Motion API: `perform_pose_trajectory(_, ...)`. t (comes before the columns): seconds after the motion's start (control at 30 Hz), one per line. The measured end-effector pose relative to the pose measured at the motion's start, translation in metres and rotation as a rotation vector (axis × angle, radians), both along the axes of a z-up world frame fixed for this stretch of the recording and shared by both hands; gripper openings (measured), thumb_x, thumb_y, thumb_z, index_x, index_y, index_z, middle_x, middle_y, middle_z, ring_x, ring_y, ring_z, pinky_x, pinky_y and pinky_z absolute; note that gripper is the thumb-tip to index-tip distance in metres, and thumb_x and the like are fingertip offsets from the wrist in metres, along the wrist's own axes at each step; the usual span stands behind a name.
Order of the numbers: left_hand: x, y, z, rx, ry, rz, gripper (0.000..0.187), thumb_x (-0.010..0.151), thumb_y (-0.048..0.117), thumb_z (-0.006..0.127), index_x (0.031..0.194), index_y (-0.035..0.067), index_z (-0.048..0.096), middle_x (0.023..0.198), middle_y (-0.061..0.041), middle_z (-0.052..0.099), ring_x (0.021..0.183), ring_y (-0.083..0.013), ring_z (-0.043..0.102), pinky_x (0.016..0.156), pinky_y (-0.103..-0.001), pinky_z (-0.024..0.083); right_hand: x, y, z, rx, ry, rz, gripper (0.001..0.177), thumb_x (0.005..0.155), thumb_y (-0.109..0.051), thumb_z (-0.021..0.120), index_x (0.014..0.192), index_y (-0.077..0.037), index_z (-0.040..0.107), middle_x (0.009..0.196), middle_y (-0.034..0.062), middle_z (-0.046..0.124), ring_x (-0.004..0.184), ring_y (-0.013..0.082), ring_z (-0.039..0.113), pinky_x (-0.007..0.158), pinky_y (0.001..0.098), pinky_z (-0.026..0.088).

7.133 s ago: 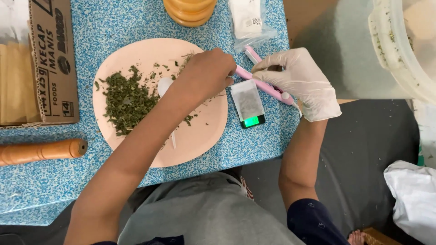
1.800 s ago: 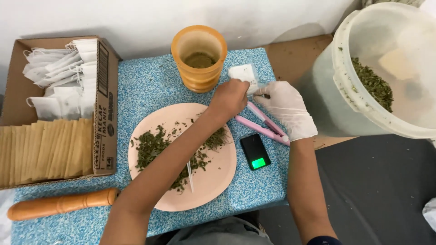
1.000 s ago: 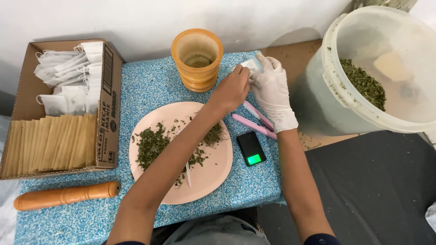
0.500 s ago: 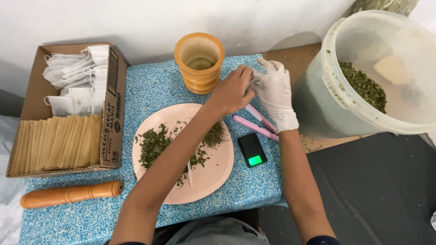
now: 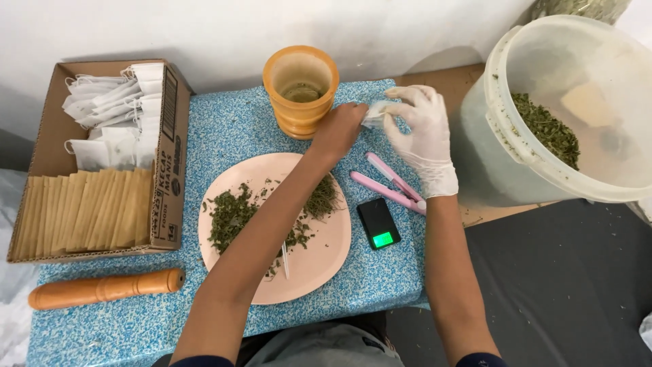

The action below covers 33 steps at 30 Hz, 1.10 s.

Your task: The person fills a white tea bag with dried green herbs using a white plastic spoon. They scoop the herbs from a pink plate and place them into the bag held in their left hand. After filling, the bag is placed on a small digital scale, and the process is repeated with a new bag.

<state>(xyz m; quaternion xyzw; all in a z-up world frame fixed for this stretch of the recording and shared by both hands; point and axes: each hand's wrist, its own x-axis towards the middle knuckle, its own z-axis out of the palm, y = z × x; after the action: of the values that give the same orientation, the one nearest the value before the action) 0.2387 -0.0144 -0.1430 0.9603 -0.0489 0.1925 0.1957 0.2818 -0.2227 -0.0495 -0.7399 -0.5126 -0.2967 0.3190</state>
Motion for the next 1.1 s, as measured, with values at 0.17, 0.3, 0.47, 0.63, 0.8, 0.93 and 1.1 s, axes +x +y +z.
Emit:
perform_pose_trajectory(0.17,0.008,-0.013,-0.01,0.163,-0.053,0.117,0.02,0.098,-0.002,0.065,0.115,0.006,0.07,0.098,-0.009,0.07,0.088,-0.0258,0.077,0.059,-0.039,0.065,-0.003,-0.004,0.003,0.172,-0.079,-0.032,0.013,0.095,-0.004,0.077,0.096,-0.017,0.078,0.111,-0.0018,0.078,0.106,0.0254,0.069,0.093,0.0416,0.05)
perform_pose_trajectory(0.3,0.002,-0.015,-0.005,0.069,-0.012,0.008,0.044,0.098,-0.005,0.065,0.139,0.006,0.058,0.108,-0.015,0.065,0.098,-0.0352,0.076,0.064,-0.049,0.068,-0.005,-0.011,-0.006,0.431,-0.117,-0.125,0.012,0.099,-0.007,0.064,0.097,-0.014,0.074,0.094,-0.0001,0.078,0.082,0.0238,0.07,0.079,0.0404,0.055)
perform_pose_trajectory(0.47,-0.079,-0.018,0.107,-0.427,0.335,-0.241,0.115,0.082,-0.008,0.076,0.177,0.004,0.012,0.17,-0.04,0.035,0.162,-0.0607,0.023,0.125,-0.072,0.035,-0.018,-0.005,-0.006,0.529,-0.02,-0.078,0.009,0.106,-0.002,0.069,0.103,-0.003,0.078,0.09,0.0113,0.081,0.075,0.0327,0.075,0.067,0.0372,0.057)
perform_pose_trajectory(0.63,-0.155,-0.016,0.121,-1.024,0.14,-0.385,0.078,0.094,0.01,0.076,0.164,-0.003,0.043,0.142,-0.03,0.062,0.138,-0.0443,0.061,0.116,-0.06,0.053,-0.062,0.03,-0.007,0.607,0.267,0.123,0.012,0.107,-0.003,0.07,0.108,0.005,0.08,0.069,0.0086,0.067,0.068,0.015,0.068,0.058,0.0318,0.055)
perform_pose_trajectory(0.8,-0.25,0.0,0.117,-1.012,-0.171,0.088,0.01,0.105,0.017,0.079,0.104,0.008,0.082,0.079,-0.01,0.077,0.06,-0.0107,0.064,0.057,-0.028,0.056,-0.102,0.053,-0.035,0.429,0.458,0.295,0.007,0.103,-0.003,0.075,0.104,0.003,0.079,0.08,0.0143,0.072,0.069,0.0151,0.055,0.064,0.0374,0.053)
perform_pose_trajectory(0.93,-0.315,-0.016,0.098,-1.178,-0.284,0.361,0.011,0.1,0.007,0.081,0.109,0.001,0.081,0.095,-0.022,0.083,0.074,-0.0238,0.081,0.067,-0.037,0.069,-0.171,0.076,-0.002,0.288,0.332,0.336,0.026,0.098,-0.005,0.077,0.122,-0.001,0.08,0.098,0.0119,0.08,0.077,0.0269,0.075,0.071,0.0351,0.06)
perform_pose_trajectory(1.1,-0.347,-0.049,0.083,-1.193,-0.498,0.607,0.013,0.096,-0.004,0.082,0.109,-0.004,0.082,0.088,-0.022,0.078,0.071,-0.0308,0.084,0.064,-0.038,0.071,-0.212,0.073,-0.027,0.099,0.058,0.591,0.025,0.085,-0.007,0.089,0.108,-0.012,0.082,0.095,0.0085,0.074,0.08,0.0245,0.069,0.068,0.0358,0.059)
